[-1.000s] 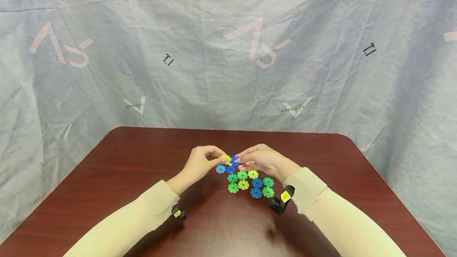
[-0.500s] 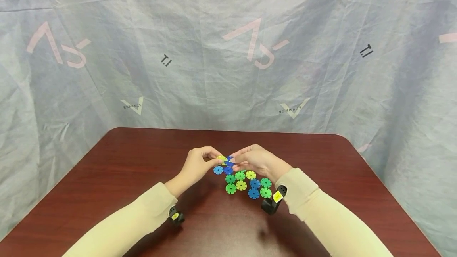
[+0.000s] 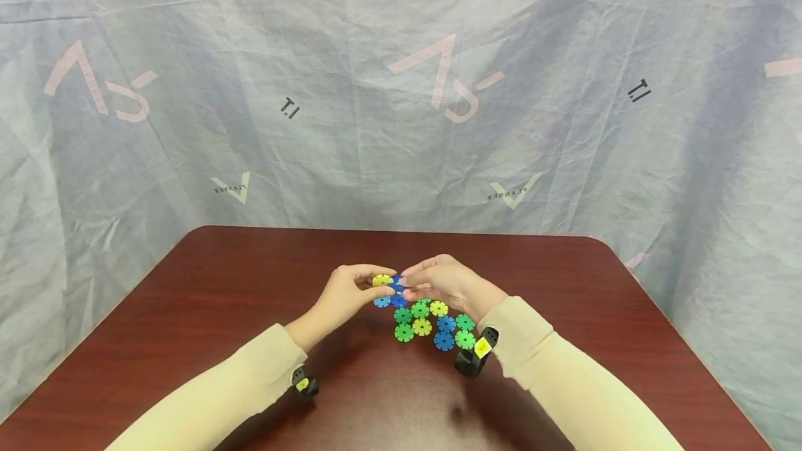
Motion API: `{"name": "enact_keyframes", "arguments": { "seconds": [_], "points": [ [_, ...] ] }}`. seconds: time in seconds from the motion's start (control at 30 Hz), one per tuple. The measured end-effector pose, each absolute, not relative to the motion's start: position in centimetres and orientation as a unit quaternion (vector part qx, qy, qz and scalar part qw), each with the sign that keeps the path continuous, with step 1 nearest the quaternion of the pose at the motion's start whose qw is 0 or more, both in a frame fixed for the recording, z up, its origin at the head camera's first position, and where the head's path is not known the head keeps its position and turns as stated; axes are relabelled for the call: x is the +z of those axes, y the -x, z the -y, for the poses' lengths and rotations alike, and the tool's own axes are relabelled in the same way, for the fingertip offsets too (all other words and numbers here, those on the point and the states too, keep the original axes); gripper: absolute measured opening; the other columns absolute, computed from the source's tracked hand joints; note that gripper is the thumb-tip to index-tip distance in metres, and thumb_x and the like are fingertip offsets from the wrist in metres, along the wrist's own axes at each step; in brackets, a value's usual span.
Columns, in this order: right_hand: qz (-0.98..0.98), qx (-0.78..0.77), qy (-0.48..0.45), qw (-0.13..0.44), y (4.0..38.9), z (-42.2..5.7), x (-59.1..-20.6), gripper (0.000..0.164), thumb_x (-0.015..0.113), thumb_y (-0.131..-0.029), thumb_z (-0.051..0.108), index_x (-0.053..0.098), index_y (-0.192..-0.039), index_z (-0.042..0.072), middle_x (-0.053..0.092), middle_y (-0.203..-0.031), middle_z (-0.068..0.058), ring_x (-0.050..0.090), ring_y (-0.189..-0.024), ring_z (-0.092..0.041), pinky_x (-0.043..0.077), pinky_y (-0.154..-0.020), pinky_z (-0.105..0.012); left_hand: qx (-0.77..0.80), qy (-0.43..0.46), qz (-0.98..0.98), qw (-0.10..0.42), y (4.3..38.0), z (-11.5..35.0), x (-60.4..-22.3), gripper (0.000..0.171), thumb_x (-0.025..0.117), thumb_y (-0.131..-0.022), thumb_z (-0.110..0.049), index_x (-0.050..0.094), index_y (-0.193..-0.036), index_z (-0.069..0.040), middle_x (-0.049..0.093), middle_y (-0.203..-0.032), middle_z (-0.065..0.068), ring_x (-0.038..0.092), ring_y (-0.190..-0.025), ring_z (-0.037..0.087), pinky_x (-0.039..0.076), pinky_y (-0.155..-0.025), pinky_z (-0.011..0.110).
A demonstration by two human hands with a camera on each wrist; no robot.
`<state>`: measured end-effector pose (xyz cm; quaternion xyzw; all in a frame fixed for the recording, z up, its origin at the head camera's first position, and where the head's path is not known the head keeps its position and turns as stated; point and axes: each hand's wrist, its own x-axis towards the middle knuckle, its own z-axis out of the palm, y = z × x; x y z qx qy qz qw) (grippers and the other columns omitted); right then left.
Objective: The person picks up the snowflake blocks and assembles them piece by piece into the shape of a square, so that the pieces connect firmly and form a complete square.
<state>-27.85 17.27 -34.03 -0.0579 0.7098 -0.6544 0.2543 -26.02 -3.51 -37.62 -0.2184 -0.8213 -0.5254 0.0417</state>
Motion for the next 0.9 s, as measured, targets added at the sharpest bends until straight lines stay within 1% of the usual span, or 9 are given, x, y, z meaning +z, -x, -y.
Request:
{"name": "enact_keyframes", "arguments": {
  "seconds": [0.1, 0.2, 0.27, 0.37, 0.7, 0.9],
  "points": [
    [-0.701, -0.662, 0.059, 0.259, 27.64, -17.03, -33.91, 0.035, 0.059, -0.095, 0.004, 0.053, -0.122, -0.017, 0.069, -0.09, -0.01, 0.07, -0.08, -0.016, 0.057, -0.082, -0.03, -0.525, 0.222, 0.821, 0.035, 25.76, 3.3, -37.45, 0.034, 0.078, -0.082, -0.025, 0.073, -0.114, -0.014, 0.075, -0.102, 0.004, 0.069, -0.073, 0.017, 0.058, -0.066, 0.031],
    [-0.693, -0.668, 0.059, 0.263, 27.56, -16.82, -33.83, 0.034, 0.06, -0.094, 0.003, 0.054, -0.12, -0.017, 0.07, -0.088, -0.011, 0.07, -0.079, -0.016, 0.058, -0.08, -0.03, -0.516, 0.224, 0.826, 0.043, 25.67, 3.18, -37.32, 0.036, 0.079, -0.081, -0.026, 0.072, -0.114, -0.014, 0.074, -0.105, 0.004, 0.066, -0.066, 0.009, 0.056, -0.063, 0.026],
    [-0.691, -0.671, 0.057, 0.264, 27.61, -16.75, -33.82, 0.033, 0.06, -0.094, 0.003, 0.055, -0.119, -0.017, 0.071, -0.087, -0.011, 0.07, -0.078, -0.016, 0.058, -0.079, -0.029, -0.51, 0.224, 0.829, 0.047, 25.65, 3.21, -37.3, 0.035, 0.079, -0.081, -0.027, 0.073, -0.113, -0.014, 0.074, -0.105, 0.004, 0.063, -0.062, 0.006, 0.055, -0.061, 0.024],
    [-0.687, -0.674, 0.055, 0.267, 27.75, -16.72, -33.87, 0.032, 0.061, -0.094, 0.003, 0.055, -0.118, -0.017, 0.071, -0.087, -0.012, 0.07, -0.078, -0.017, 0.058, -0.079, -0.029, -0.508, 0.219, 0.831, 0.048, 25.69, 3.29, -37.35, 0.033, 0.078, -0.081, -0.026, 0.073, -0.112, -0.016, 0.074, -0.105, 0.003, 0.063, -0.063, 0.005, 0.055, -0.06, 0.023],
    [-0.692, -0.668, 0.055, 0.269, 27.93, -16.83, -33.81, 0.029, 0.059, -0.094, 0.002, 0.057, -0.117, -0.015, 0.069, -0.089, -0.011, 0.069, -0.08, -0.016, 0.058, -0.079, -0.028, -0.513, 0.208, 0.832, 0.046, 25.81, 3.34, -37.53, 0.03, 0.077, -0.082, -0.024, 0.073, -0.11, -0.015, 0.074, -0.1, 0.002, 0.065, -0.067, 0.011, 0.055, -0.061, 0.023],
    [-0.707, -0.656, 0.064, 0.257, 28.15, -16.78, -33.74, 0.025, 0.061, -0.094, 0.004, 0.063, -0.113, -0.012, 0.072, -0.085, -0.008, 0.07, -0.078, -0.015, 0.057, -0.081, -0.03, -0.513, 0.209, 0.831, 0.055, 25.94, 3.51, -37.53, 0.032, 0.078, -0.082, -0.026, 0.073, -0.111, -0.015, 0.074, -0.102, 0.003, 0.063, -0.067, 0.006, 0.054, -0.062, 0.022]
  ]
}}
